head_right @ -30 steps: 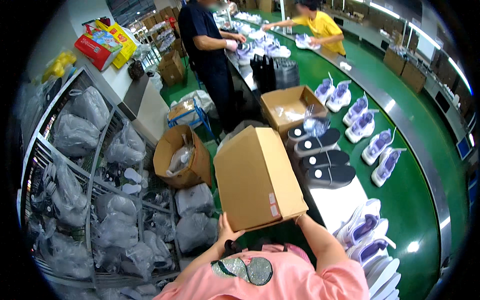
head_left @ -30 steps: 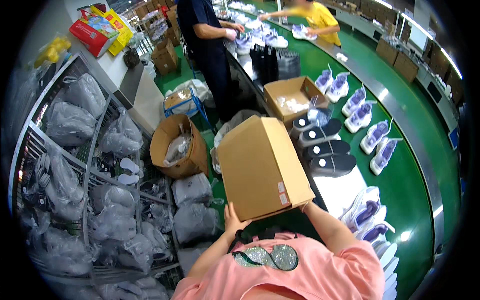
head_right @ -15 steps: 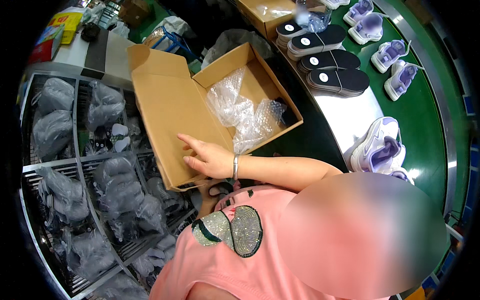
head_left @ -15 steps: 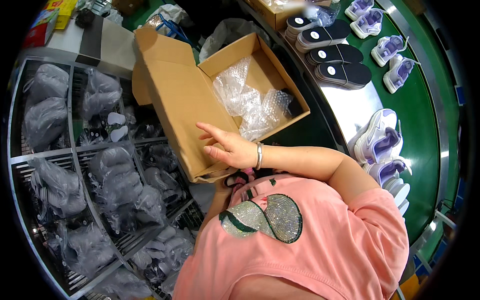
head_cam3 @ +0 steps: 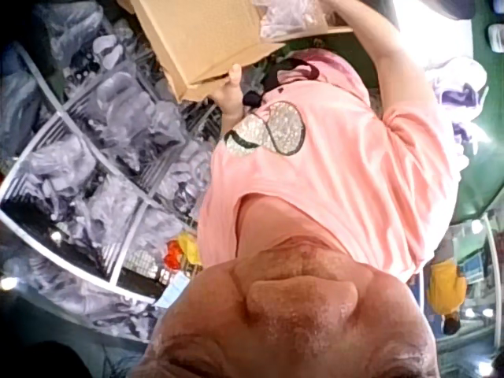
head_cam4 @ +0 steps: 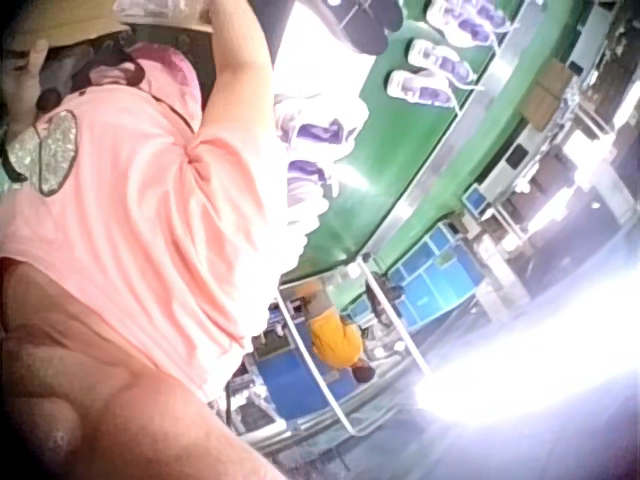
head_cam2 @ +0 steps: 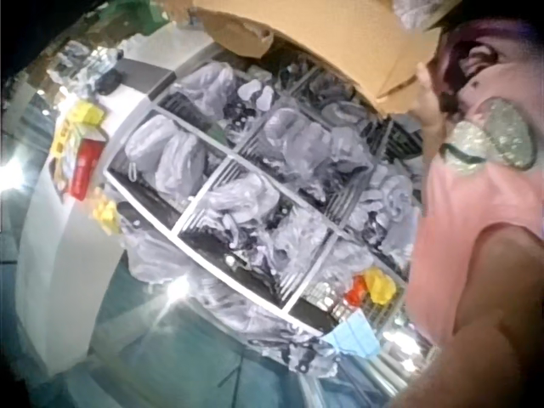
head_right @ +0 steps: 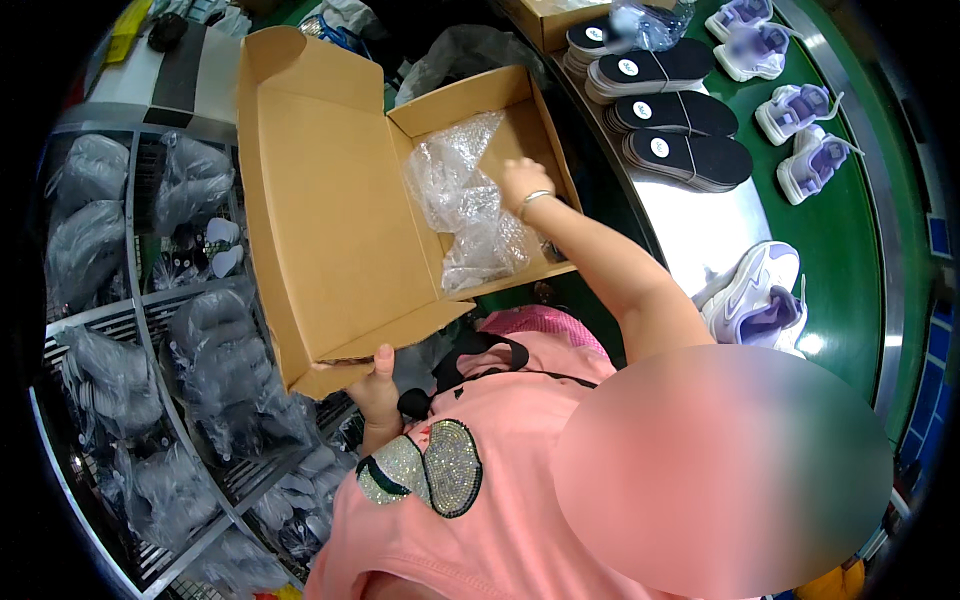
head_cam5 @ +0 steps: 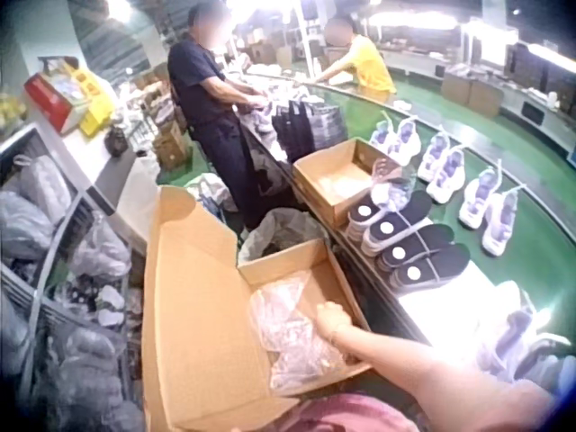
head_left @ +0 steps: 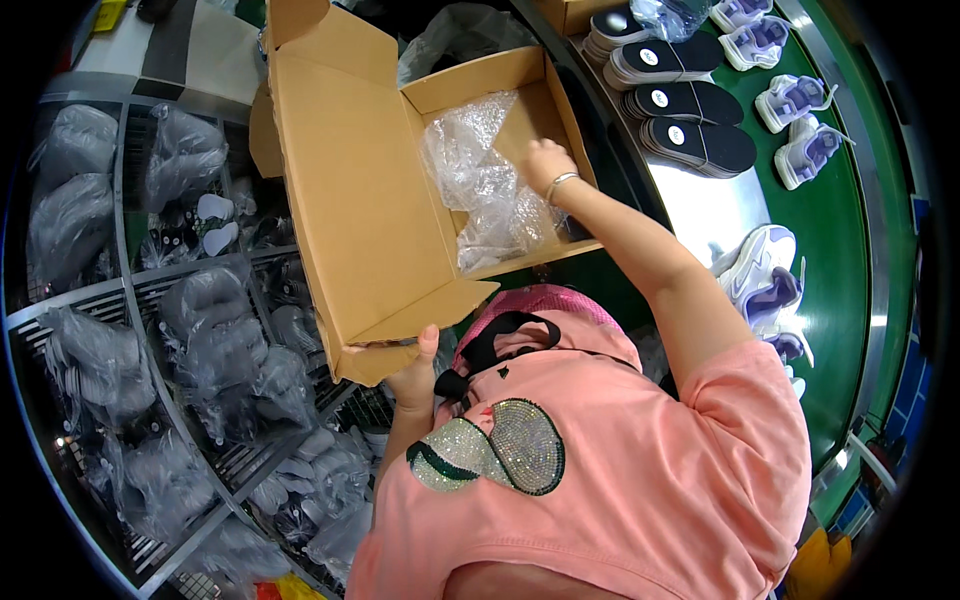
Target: The person organizes and packs shoe components in a manufacturing facility. The person takes white shoe insoles from a shelf, puts them into a large plastic bag, and then places the bag onto a conveyor belt near several purple and white sneakers. Later, the person picks up a cardboard box, opens it, and checks its contents before setting it back down.
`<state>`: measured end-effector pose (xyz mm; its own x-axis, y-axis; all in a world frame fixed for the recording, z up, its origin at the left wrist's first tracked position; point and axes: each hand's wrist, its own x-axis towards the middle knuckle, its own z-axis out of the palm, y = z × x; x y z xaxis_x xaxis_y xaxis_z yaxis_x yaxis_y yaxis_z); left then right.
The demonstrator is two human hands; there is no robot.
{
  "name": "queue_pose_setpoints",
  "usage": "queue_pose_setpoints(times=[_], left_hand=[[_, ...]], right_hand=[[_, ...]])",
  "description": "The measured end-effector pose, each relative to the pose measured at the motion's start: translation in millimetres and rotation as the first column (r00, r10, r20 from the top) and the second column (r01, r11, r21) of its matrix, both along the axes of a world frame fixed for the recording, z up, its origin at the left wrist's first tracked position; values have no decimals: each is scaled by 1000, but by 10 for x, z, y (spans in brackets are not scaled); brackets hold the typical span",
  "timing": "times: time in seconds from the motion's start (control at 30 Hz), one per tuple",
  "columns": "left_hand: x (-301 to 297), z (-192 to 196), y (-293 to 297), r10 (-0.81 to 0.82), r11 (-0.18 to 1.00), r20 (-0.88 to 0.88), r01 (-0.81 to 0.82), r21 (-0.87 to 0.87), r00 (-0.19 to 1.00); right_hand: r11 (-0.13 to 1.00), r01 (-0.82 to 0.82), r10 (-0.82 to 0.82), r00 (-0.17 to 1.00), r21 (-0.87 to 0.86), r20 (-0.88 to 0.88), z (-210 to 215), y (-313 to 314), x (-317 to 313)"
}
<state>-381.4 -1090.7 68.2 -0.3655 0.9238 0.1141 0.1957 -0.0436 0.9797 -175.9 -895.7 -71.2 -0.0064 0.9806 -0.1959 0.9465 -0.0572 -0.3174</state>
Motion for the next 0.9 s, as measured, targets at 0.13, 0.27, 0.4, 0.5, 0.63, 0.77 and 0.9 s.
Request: queue_pose_setpoints(times=[0.13, 0.27, 0.4, 0.5, 0.63, 0.77, 0.9], left_hand=[[53, 46, 47, -47, 999, -35, 46, -20, 998], [68, 66, 33, -109, 988, -36, 105, -115, 993], [92, -74, 56, -49, 998, -169, 56, 33, 984], [160, 84, 187, -93, 992, -456, 121, 32, 885], [272, 217, 262, -116, 989, -688, 147, -14, 716], [345, 89, 235, -53, 992, -541, 105, 66, 839], [409, 106, 283, -30, 982, -667, 146, 118, 745]], right_hand=[[912, -10, 54, 994, -411, 96, -493, 9, 286], [839, 86, 11, 985, -537, 175, -515, -69, 222], [845, 53, -6, 996, -532, 89, -322, -25, 163], [926, -26, 28, 1000, -378, -1, -188, 9, 227], [917, -196, 187, 981, -347, -59, -317, -86, 390], [782, -473, 458, 878, -406, -142, -287, -257, 485], [662, -609, 595, 781, -436, -188, -306, -261, 568]])
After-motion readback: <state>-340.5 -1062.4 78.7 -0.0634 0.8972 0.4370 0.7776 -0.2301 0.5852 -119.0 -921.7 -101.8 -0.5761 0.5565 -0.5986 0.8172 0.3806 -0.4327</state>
